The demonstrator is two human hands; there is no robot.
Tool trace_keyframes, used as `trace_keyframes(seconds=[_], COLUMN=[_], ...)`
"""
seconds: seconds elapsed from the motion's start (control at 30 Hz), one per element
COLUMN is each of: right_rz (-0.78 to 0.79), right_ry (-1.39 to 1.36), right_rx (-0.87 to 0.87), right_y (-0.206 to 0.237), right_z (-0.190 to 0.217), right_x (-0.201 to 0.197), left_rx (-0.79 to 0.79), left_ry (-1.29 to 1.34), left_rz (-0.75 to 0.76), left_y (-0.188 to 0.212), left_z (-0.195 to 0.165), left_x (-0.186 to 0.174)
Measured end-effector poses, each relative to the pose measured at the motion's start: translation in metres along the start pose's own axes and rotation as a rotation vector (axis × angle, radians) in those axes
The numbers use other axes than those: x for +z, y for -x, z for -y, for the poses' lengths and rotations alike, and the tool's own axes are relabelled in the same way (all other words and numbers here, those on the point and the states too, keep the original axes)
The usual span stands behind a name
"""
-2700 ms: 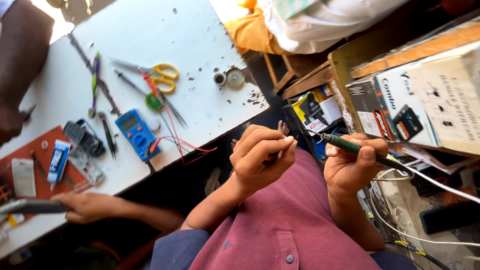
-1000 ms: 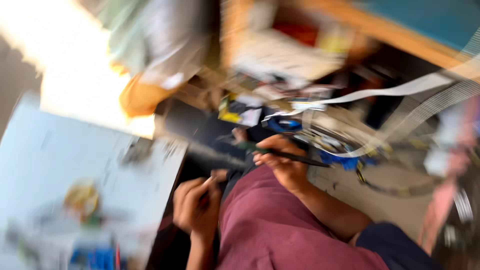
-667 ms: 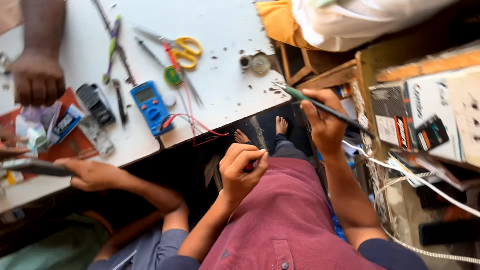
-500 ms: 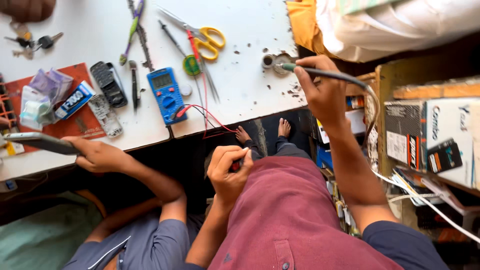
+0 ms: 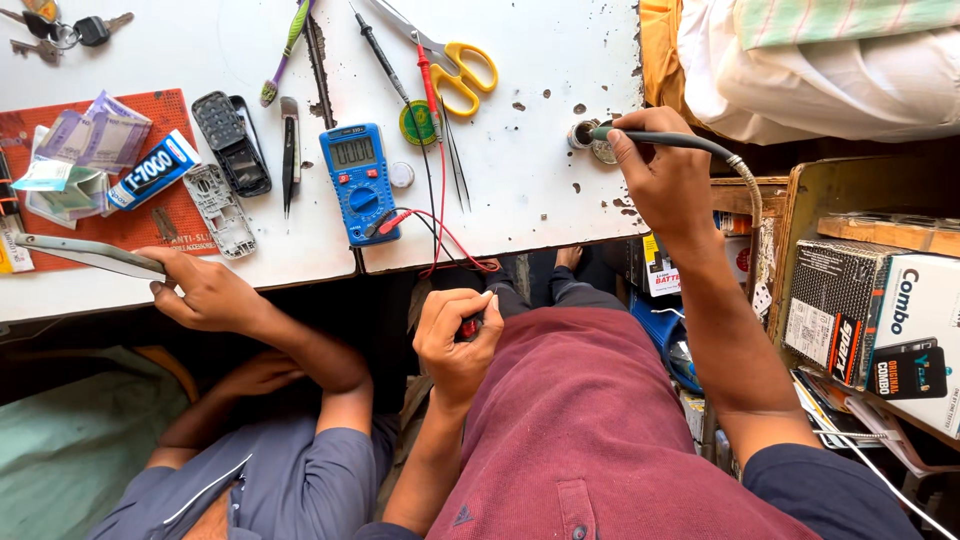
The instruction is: The person stands at a cluttered repair bench, picks up a small electronic component and a spool of solder, then uses a soldering iron to solder the component while a multimeter sits connected on the bench. They handle the component by hand, set it on the bench, and continue working on the small part with the iron.
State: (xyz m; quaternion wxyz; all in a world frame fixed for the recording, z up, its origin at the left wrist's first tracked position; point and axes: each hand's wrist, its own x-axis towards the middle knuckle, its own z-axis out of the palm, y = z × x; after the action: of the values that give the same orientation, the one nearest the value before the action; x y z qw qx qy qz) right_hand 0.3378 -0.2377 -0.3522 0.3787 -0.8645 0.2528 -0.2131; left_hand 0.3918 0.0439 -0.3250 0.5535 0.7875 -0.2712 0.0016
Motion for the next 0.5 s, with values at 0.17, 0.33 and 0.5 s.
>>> trace_keyframes(seconds=[0.17,0.33,0.5], right_rz=[0.014,0.012,0.019], right_ry=[0.021,0.03,0.033], right_rx=[0.019,-0.009,-0.001], right_y=[-0.0039,-0.0058,-0.0054], right_z=[0.0018,0.0013,0.002], right_x=[0.0,0.001,0.0002], left_rx=[0.002,0.003,0.011], left_ry=[0.01,0.015,0.011], left_rz=[0.015,0.022,0.024], left_y=[-0.0052,-0.007,-0.0073], left_z=[0.006,0.0093,0.0104], left_x=[0.0039,0.0051,0.0053])
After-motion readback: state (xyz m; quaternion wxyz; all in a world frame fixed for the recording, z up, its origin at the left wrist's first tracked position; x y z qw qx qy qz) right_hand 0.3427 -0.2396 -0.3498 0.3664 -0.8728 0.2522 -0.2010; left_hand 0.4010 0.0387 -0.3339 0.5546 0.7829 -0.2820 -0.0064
